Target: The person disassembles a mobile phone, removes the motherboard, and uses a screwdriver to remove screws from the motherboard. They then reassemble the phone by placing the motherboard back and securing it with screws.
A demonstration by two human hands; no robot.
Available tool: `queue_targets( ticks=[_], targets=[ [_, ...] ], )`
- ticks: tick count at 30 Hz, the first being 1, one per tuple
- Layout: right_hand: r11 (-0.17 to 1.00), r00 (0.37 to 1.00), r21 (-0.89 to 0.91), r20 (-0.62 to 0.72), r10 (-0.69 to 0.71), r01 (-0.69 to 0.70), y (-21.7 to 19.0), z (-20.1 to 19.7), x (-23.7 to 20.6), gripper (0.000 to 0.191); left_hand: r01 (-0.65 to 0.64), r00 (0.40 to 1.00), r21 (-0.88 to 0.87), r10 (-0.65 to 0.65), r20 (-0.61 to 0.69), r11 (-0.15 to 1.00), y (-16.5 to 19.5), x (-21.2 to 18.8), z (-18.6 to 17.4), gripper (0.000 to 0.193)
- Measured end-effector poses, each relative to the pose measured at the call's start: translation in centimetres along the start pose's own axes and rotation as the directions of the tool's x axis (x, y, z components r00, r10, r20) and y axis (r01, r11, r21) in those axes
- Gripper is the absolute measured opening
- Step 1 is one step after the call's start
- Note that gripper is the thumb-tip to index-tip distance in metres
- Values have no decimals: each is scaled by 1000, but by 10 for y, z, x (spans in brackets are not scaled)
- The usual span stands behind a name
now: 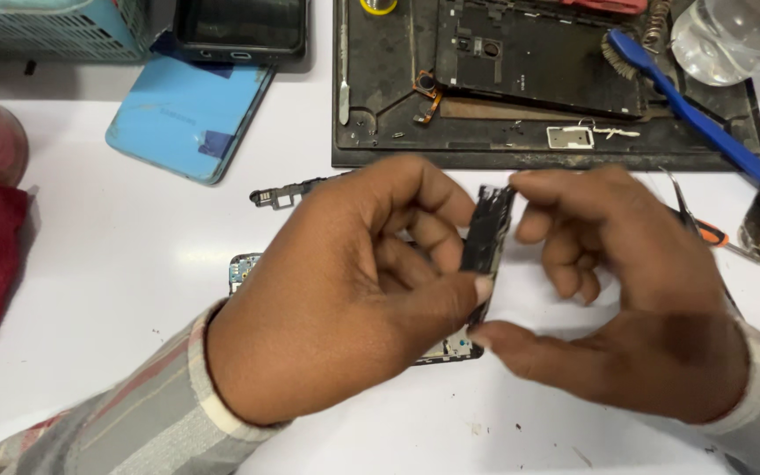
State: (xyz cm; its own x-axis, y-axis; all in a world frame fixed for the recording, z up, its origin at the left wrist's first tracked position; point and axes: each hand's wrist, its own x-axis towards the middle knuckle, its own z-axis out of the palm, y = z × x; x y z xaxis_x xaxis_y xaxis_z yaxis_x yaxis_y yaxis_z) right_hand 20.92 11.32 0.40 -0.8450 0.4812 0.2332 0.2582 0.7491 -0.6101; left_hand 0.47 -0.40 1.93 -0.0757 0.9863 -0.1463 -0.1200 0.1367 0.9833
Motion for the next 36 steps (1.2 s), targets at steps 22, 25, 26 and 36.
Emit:
queue_targets(
  ticks=[22,25,26,36],
  targets=[
    [977,912,-128,355,205,-170,22,-6,-9,97,-33,995,757,94,-38,652,0,0,-30,36],
    [982,914,-97,361,186,-161,22,-6,-9,96,-41,995,757,98,-30,652,-1,2,-30,36],
    [981,913,-103,361,189,-162,22,-6,-9,95,-52,993,758,115,-31,651,-1,1,-30,36],
    [969,891,-159,387,237,-189,26,-6,-10,95,-22,995,769,86,-42,639,-2,3,-27,32]
  ],
)
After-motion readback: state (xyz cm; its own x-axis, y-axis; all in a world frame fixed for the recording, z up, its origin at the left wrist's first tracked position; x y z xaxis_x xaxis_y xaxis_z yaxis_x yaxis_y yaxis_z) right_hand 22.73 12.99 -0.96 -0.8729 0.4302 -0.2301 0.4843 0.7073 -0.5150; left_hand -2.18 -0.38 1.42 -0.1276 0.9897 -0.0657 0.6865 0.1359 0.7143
